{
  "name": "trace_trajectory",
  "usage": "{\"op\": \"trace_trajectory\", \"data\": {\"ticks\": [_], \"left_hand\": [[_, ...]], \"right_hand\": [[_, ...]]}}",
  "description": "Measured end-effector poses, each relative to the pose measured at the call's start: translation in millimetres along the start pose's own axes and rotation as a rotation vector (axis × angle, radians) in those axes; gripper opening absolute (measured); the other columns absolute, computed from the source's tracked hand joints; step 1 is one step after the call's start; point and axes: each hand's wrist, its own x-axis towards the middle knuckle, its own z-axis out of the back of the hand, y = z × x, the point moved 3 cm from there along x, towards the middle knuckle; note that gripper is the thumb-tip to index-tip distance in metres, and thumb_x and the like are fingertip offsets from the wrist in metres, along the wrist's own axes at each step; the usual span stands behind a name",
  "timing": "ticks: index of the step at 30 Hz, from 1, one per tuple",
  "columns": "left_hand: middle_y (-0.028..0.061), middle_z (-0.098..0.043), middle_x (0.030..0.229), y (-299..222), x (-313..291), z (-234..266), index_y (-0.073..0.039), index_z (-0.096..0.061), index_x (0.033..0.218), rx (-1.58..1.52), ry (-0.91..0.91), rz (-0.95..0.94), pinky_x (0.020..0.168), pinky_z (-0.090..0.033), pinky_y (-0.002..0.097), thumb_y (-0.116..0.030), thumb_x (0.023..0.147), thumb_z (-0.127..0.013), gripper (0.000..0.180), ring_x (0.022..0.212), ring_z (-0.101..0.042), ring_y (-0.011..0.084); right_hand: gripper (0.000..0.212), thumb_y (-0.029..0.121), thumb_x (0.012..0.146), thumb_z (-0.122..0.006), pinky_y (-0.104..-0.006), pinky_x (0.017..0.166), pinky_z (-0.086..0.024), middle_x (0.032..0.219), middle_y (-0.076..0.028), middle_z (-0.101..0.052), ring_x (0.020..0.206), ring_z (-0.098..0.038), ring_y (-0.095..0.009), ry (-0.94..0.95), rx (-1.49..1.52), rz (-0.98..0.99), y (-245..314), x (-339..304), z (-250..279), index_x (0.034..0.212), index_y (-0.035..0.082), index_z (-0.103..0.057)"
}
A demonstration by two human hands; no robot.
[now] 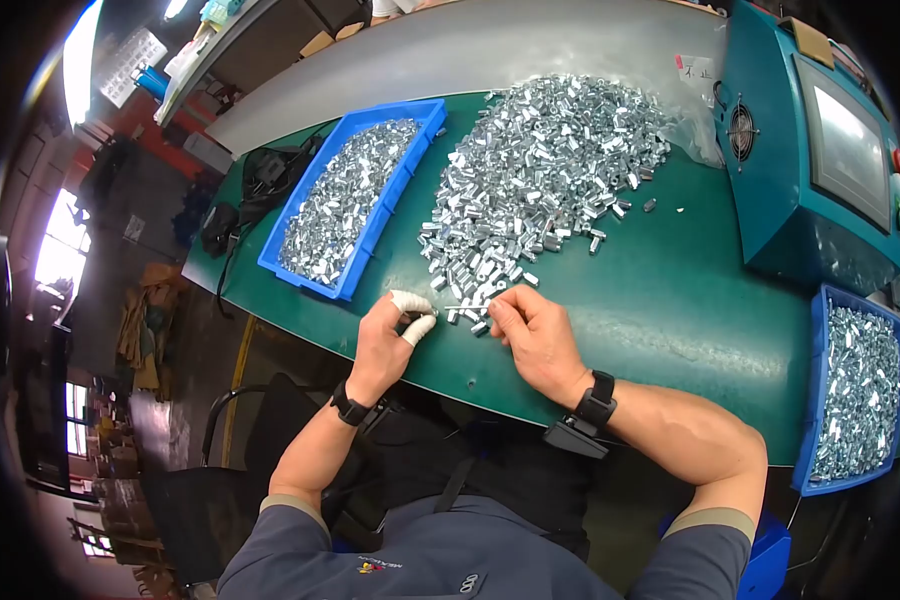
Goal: The person picks up a metal rod and a metal piece by hand, slides the piece onto the rod, and then places the rod back on the table, repeating this process multiple times.
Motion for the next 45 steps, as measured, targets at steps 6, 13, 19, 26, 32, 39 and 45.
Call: {"op": "trace_trajectory", "data": {"ticks": [6,13,19,26,32,39,45], "left_hand": [[0.009,-0.071,0.094,-12,-1,-8,-0.003,-0.071,0.103,-0.251,0.006,0.113,0.072,-0.055,0.0317,-0.002,0.086,-0.079,0.019,0.083,-0.07,0.0214],[0.0076,-0.072,0.093,-18,0,-8,-0.002,-0.071,0.102,-0.27,0.011,0.103,0.076,-0.054,0.0311,-0.002,0.086,-0.08,0.018,0.082,-0.068,0.0183],[0.0084,-0.072,0.092,-26,6,-10,-0.003,-0.07,0.098,-0.15,0.018,-0.081,0.074,-0.054,0.0336,-0.003,0.084,-0.081,0.018,0.082,-0.067,0.0234],[0.0084,-0.072,0.092,-24,5,-9,-0.004,-0.071,0.096,-0.179,0.027,-0.092,0.073,-0.054,0.0387,-0.004,0.082,-0.082,0.019,0.084,-0.067,0.029],[0.0087,-0.072,0.092,-31,5,-8,-0.004,-0.069,0.097,-0.169,0.044,-0.159,0.073,-0.054,0.0357,-0.003,0.084,-0.081,0.017,0.083,-0.068,0.0262],[0.0091,-0.072,0.092,-31,4,-15,-0.004,-0.069,0.096,-0.186,0.041,-0.159,0.073,-0.054,0.0356,-0.002,0.083,-0.082,0.017,0.083,-0.068,0.0264],[0.0087,-0.072,0.091,-35,3,-16,-0.003,-0.069,0.095,-0.22,0.031,-0.083,0.072,-0.054,0.0347,-0.003,0.084,-0.082,0.017,0.081,-0.068,0.0251]], "right_hand": [[0.018,0.017,0.107,-0.061,-0.0226,0.066,-0.047,0.082,0.0,-0.066,0.074,-0.057,-0.006,0.03,-0.063,0.007,2,2,0,0.101,0.001,-0.066],[0.017,0.017,0.105,-0.062,-0.0234,0.065,-0.047,0.08,0.0,-0.067,0.072,-0.057,-0.005,0.035,-0.077,0.012,-1,1,-1,0.101,0.001,-0.067],[0.025,0.022,0.104,-0.065,-0.0253,0.057,-0.044,0.07,-0.001,-0.065,0.063,-0.055,-0.006,0.062,-0.228,0.019,10,-1,-1,0.092,0.001,-0.068],[0.036,0.029,0.106,-0.062,-0.0264,0.054,-0.041,0.064,-0.001,-0.062,0.059,-0.053,-0.006,0.094,-0.257,-0.006,14,0,-1,0.084,0.001,-0.068],[0.043,0.031,0.108,-0.059,-0.0271,0.053,-0.041,0.059,-0.001,-0.059,0.055,-0.052,-0.006,0.137,-0.282,-0.032,14,-2,-3,0.077,0.001,-0.067],[0.045,0.034,0.108,-0.059,-0.0273,0.054,-0.044,0.06,0.0,-0.06,0.057,-0.055,-0.007,0.158,-0.3,-0.037,11,-2,-5,0.079,0.001,-0.068],[0.034,0.028,0.107,-0.061,-0.0261,0.06,-0.046,0.069,-0.001,-0.064,0.065,-0.056,-0.007,0.032,-0.145,0.127,2,0,-6,0.088,0.0,-0.068]]}}
